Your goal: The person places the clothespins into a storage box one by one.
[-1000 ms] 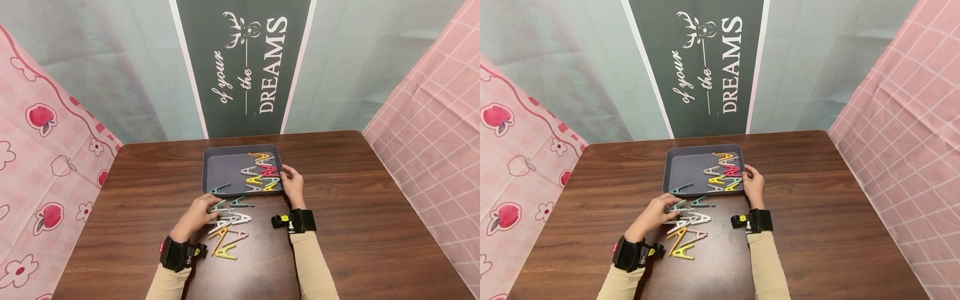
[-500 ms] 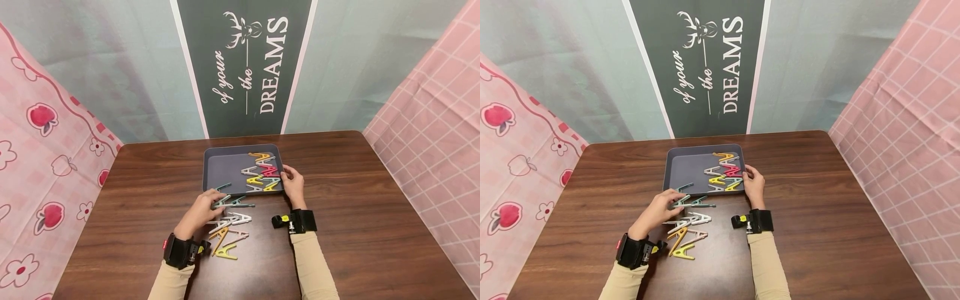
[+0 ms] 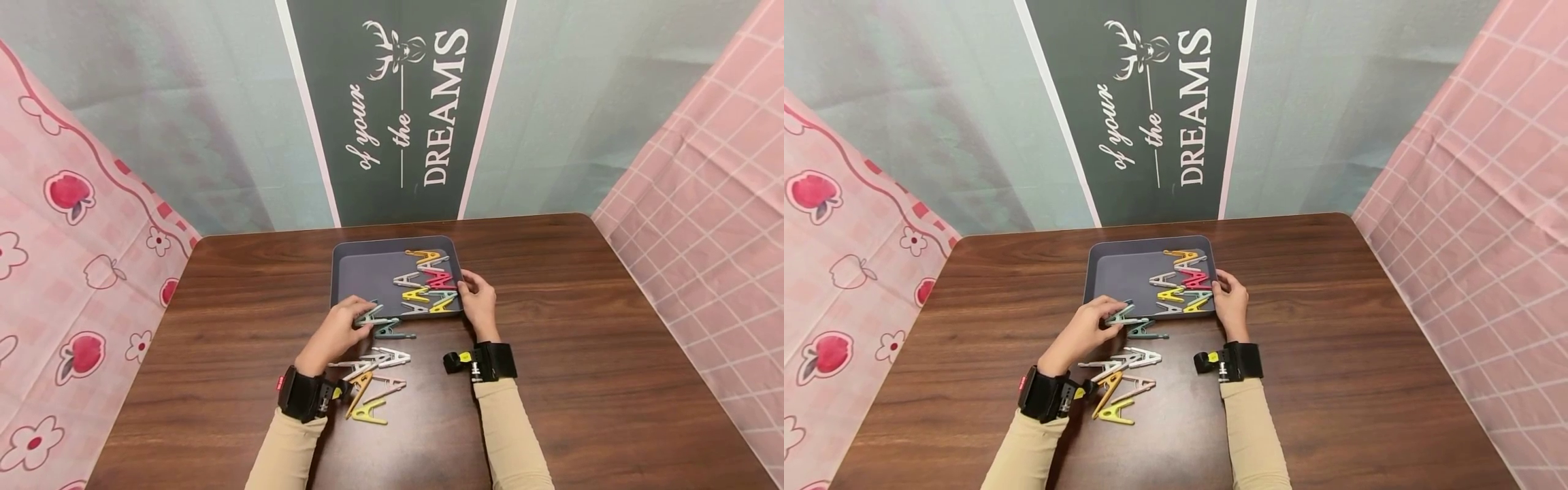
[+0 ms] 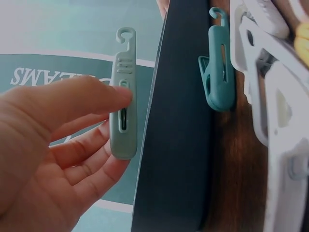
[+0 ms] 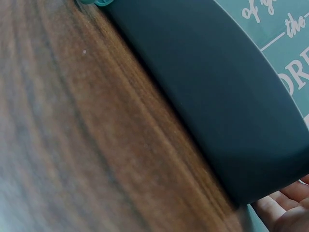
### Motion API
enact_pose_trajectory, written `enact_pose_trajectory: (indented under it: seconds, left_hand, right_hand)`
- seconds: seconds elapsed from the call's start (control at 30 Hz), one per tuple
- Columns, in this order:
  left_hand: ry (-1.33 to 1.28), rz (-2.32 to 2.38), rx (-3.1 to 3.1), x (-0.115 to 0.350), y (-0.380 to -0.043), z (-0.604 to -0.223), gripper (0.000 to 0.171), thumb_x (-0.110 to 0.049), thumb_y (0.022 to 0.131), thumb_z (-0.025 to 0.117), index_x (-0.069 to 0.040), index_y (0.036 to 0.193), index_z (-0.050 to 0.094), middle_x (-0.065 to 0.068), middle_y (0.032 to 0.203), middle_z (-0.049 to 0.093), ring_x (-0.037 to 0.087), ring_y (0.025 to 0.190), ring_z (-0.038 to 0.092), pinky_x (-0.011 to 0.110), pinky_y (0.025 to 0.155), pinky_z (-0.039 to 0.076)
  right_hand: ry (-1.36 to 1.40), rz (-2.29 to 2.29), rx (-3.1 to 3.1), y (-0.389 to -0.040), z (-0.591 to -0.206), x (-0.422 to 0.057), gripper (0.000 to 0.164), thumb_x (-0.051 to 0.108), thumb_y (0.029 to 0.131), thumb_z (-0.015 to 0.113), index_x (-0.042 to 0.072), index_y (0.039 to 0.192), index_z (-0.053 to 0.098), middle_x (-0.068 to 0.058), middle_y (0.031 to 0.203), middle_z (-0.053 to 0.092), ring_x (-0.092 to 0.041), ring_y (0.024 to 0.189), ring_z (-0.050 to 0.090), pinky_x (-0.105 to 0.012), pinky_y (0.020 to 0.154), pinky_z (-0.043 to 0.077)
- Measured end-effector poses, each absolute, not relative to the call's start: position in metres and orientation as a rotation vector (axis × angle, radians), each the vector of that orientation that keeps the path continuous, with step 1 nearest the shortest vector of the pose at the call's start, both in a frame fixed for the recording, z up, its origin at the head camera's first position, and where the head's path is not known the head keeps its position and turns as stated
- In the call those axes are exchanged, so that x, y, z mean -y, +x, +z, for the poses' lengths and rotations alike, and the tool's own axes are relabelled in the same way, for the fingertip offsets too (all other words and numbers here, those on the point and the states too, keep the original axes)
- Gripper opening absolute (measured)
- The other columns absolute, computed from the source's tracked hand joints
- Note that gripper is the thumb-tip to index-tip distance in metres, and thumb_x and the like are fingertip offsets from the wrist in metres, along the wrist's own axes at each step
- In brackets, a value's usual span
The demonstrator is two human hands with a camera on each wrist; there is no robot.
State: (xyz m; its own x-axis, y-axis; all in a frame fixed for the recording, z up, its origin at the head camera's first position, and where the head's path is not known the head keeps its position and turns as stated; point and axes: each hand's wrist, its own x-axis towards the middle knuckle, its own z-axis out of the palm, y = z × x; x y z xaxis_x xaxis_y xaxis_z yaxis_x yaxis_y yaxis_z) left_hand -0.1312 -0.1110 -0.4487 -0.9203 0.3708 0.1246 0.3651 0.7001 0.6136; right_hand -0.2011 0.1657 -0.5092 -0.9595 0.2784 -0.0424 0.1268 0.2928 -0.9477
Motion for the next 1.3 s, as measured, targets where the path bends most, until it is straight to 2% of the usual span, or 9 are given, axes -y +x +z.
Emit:
enact_pose_trajectory:
  seconds: [0.17, 0.4, 0.73, 1.3]
  left_hand:
    - [0.596, 1.037, -2.889, 0.107, -0.138, -0.448, 0.034, -0.004, 0.085, 0.068, 0.0, 0.119, 0.066, 0.012, 0.107, 0.065, 0.02, 0.089, 0.06, 0.034, 0.076, 0.051]
    - [0.577, 1.012, -2.913, 0.099, -0.149, -0.45, 0.033, -0.004, 0.086, 0.069, 0.001, 0.119, 0.066, 0.015, 0.108, 0.066, 0.025, 0.094, 0.063, 0.039, 0.082, 0.054]
    - [0.543, 0.982, -2.903, 0.095, -0.16, -0.456, 0.035, -0.003, 0.086, 0.068, 0.002, 0.12, 0.065, 0.016, 0.11, 0.067, 0.028, 0.098, 0.064, 0.039, 0.086, 0.055]
    - [0.51, 0.771, -2.867, 0.091, -0.179, -0.457, 0.031, -0.009, 0.087, 0.07, -0.003, 0.117, 0.068, 0.013, 0.11, 0.07, 0.025, 0.098, 0.066, 0.036, 0.088, 0.054]
  right_hand:
    - [-0.378, 1.758, 2.417, -0.201, -0.509, -0.166, 0.031, 0.006, 0.094, 0.057, 0.001, 0.124, 0.062, -0.023, 0.126, 0.064, -0.031, 0.111, 0.063, 0.0, 0.069, 0.037]
    - [-0.385, 1.742, 2.426, -0.201, -0.508, -0.166, 0.031, 0.006, 0.094, 0.057, 0.001, 0.125, 0.062, -0.023, 0.126, 0.064, -0.031, 0.112, 0.063, 0.0, 0.069, 0.036]
    - [-0.386, 1.735, 2.424, -0.202, -0.509, -0.165, 0.031, 0.006, 0.095, 0.056, 0.0, 0.125, 0.062, -0.023, 0.127, 0.063, -0.032, 0.113, 0.063, 0.0, 0.069, 0.037]
    - [-0.386, 1.77, 2.385, -0.204, -0.51, -0.165, 0.031, 0.005, 0.094, 0.057, -0.001, 0.124, 0.062, -0.025, 0.125, 0.063, -0.032, 0.11, 0.063, -0.002, 0.07, 0.039]
